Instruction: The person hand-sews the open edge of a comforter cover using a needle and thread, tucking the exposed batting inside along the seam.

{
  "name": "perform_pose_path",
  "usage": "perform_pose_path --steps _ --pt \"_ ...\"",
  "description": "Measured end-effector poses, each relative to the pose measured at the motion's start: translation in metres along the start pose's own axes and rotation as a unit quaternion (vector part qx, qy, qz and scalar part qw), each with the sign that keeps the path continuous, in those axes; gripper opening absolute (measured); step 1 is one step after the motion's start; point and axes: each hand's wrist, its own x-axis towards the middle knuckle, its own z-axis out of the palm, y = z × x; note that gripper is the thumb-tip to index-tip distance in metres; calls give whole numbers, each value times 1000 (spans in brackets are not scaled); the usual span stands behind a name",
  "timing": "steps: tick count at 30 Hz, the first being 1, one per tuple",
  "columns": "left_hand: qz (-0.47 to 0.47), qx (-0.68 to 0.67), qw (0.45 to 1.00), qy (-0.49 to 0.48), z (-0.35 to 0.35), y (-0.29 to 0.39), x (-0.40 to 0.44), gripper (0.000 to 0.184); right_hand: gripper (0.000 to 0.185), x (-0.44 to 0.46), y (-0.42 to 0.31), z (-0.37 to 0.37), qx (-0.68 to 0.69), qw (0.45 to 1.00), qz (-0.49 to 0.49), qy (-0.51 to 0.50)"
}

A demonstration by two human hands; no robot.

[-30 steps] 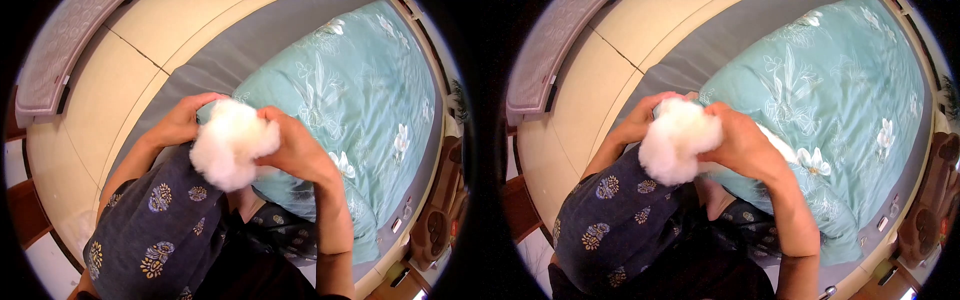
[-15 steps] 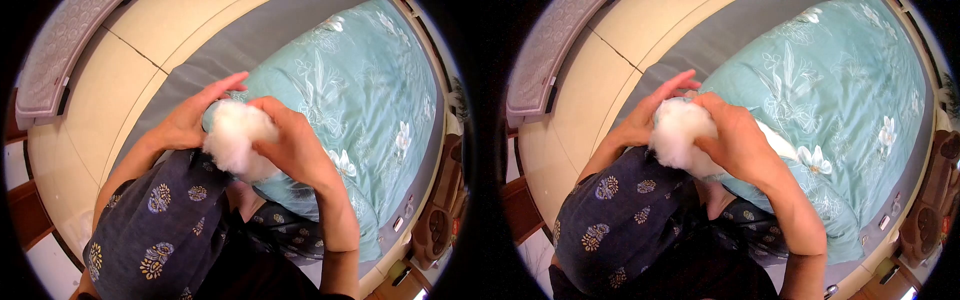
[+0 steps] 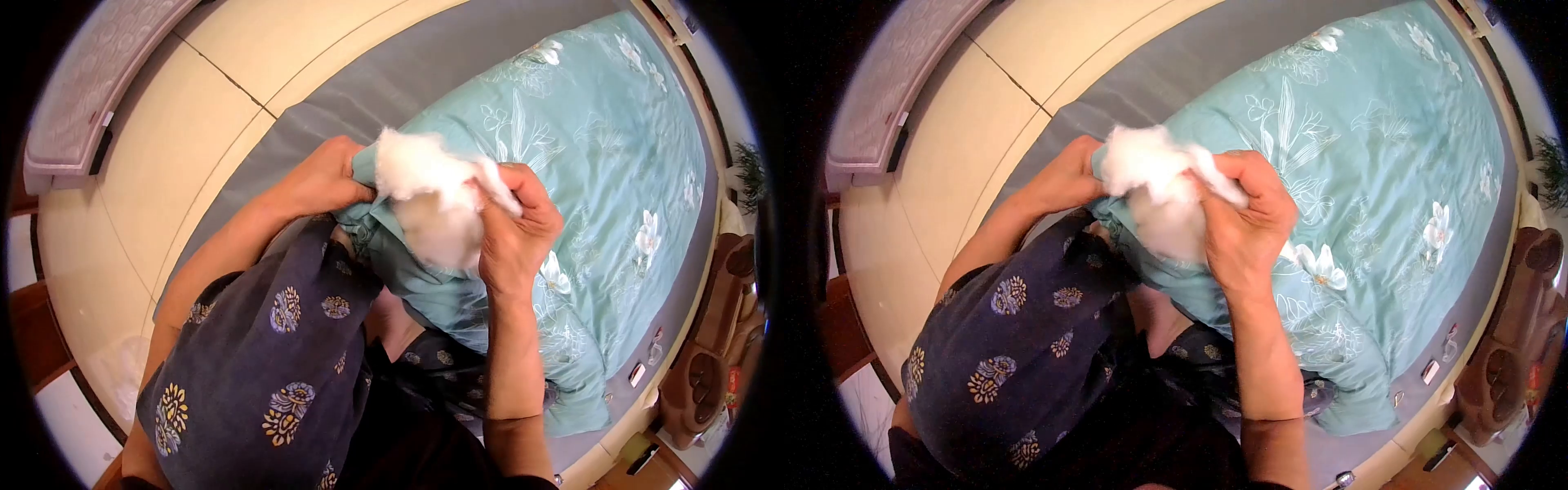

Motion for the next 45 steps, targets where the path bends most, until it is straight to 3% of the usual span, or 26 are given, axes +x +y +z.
perform_pose_path --steps 3,4,6,8,10,12,15,16,19,22,24,25,28,29,31,32,33,36,37,38,41,42,44,45 --pt "-25 93 995 17 -2 1 -4 18 21 2 0 -16 68 978 -21 198" --pt "-33 56 998 21 -1 -5 -9 19 21 15 -23 -35 107 963 -27 246" --pt "-50 -17 999 14 5 -20 -21 19 24 23 -58 -50 125 986 -60 96" --pt "-12 -4 999 31 10 -2 -13 25 29 19 -27 -31 -19 999 35 -6" --pt "-10 35 999 23 8 9 -5 29 42 17 -3 -7 -201 969 -105 -97" --pt "23 41 998 37 9 10 -1 33 55 9 -14 23 -291 938 -186 -15" --pt "94 2 994 47 12 10 1 39 57 4 -5 26 -386 890 -148 -191" --pt "124 -21 991 51 13 10 2 41 55 5 -2 24 -370 895 -168 -183" --pt "68 -145 987 -5 14 53 6 50 48 12 3 21 -346 894 -239 -156" --pt "63 -89 992 -64 21 31 11 38 41 17 6 19 -355 877 -301 -121" --pt "72 -26 996 -39 29 20 12 30 42 12 16 18 -327 881 -320 -123" --pt "77 7 997 -27 31 21 12 26 38 8 11 15 -296 905 -271 -142" --pt "116 76 990 -13 36 26 11 18 31 -4 15 15 -192 945 -250 -85" --pt "86 105 991 -4 38 27 11 17 28 -3 10 16 -162 948 -266 -59" --pt "124 124 984 -20 35 28 11 17 29 -17 1 4 -205 945 -254 -14" --pt "144 133 980 -27 32 27 12 17 29 -7 -13 -20 -203 945 -257 -20" --pt "72 296 952 14 29 -33 7 18 24 6 -27 -46 -197 937 -289 -22" --pt "59 53 993 85 38 -58 -17 25 11 13 -70 -134 -198 922 -333 21" --pt "72 107 992 6 19 -16 -1 40 8 21 -88 -159 -192 914 -356 29" --pt "64 96 993 31 5 3 5 48 9 39 -106 -183 -185 896 -401 41" --pt "65 63 993 72 -15 25 12 74 27 -12 -76 -178 27 992 -83 87" --pt "82 64 992 66 -25 18 9 81 33 -47 -56 -173 100 988 51 104" --pt "135 85 985 73 -34 20 -1 91 46 -101 -41 -152 246 907 302 157" --pt "180 100 975 84 -35 33 -3 94 47 -105 -48 -151 293 876 363 118"
